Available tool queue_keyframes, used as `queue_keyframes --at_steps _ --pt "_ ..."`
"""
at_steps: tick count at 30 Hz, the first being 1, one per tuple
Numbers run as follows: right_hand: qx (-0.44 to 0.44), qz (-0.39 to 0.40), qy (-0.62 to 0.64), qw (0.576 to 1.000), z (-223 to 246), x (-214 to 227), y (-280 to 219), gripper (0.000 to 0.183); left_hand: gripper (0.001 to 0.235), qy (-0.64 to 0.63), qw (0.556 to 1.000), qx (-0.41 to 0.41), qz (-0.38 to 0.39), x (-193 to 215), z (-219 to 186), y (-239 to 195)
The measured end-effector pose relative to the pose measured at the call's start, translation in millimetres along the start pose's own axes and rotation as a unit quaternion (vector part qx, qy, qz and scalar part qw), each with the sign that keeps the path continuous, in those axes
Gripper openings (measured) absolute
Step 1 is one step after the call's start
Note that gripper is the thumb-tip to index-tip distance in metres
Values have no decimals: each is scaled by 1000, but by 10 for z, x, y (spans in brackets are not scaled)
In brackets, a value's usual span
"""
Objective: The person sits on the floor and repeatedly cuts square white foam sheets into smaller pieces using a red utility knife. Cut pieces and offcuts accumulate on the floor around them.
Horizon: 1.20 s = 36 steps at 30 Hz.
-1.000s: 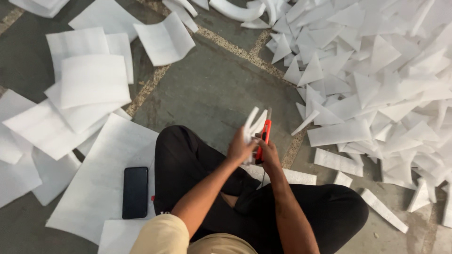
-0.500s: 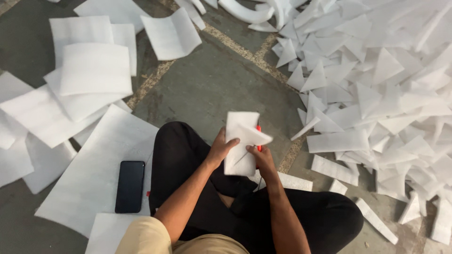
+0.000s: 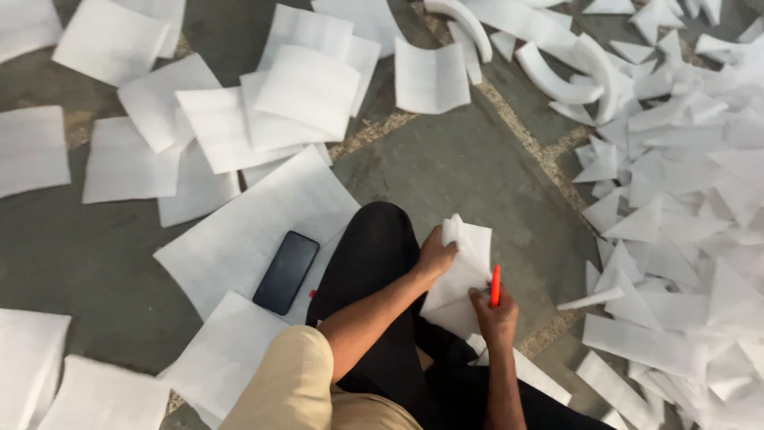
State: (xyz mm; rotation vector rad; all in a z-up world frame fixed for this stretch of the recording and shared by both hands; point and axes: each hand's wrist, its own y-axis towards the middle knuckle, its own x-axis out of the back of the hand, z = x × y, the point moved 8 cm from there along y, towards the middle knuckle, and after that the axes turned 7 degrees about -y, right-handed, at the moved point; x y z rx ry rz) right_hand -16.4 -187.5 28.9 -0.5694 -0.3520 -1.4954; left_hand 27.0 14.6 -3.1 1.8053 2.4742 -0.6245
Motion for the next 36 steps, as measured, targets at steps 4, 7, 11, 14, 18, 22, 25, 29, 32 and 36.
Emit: queue_keyframes --at_steps 4,7,11,14,18,22,25,29,32,36 --pt "-45 4 59 997 44 -60 -60 46 48 15 1000 4 15 25 41 -64" --pt "-26 12 18 999 134 -89 -122 51 49 -75 992 98 -13 94 210 -57" --pt "36 13 -34 999 345 -20 -213 46 53 -13 997 78 -22 197 143 69" --pt "140 40 -95 985 584 33 -301 44 52 224 964 -116 86 76 -163 65" --pt "196 9 -124 973 708 140 -412 45 63 420 861 -136 254 -229 -82 -177" --pt "154 -45 -140 977 686 194 -345 50 74 365 847 -44 383 -321 -58 -381" --pt "306 -118 -159 931 990 270 -455 65 95 385 818 -97 417 -248 -180 -626" --pt "116 102 -37 987 785 100 -327 79 92 377 813 -132 423 -106 -325 -863" --pt "69 160 -106 979 765 159 -348 72 84 367 835 -157 379 -8 -497 -901" --pt "-18 89 -209 974 527 203 -387 61 73 359 863 -157 319 -55 -451 -880"
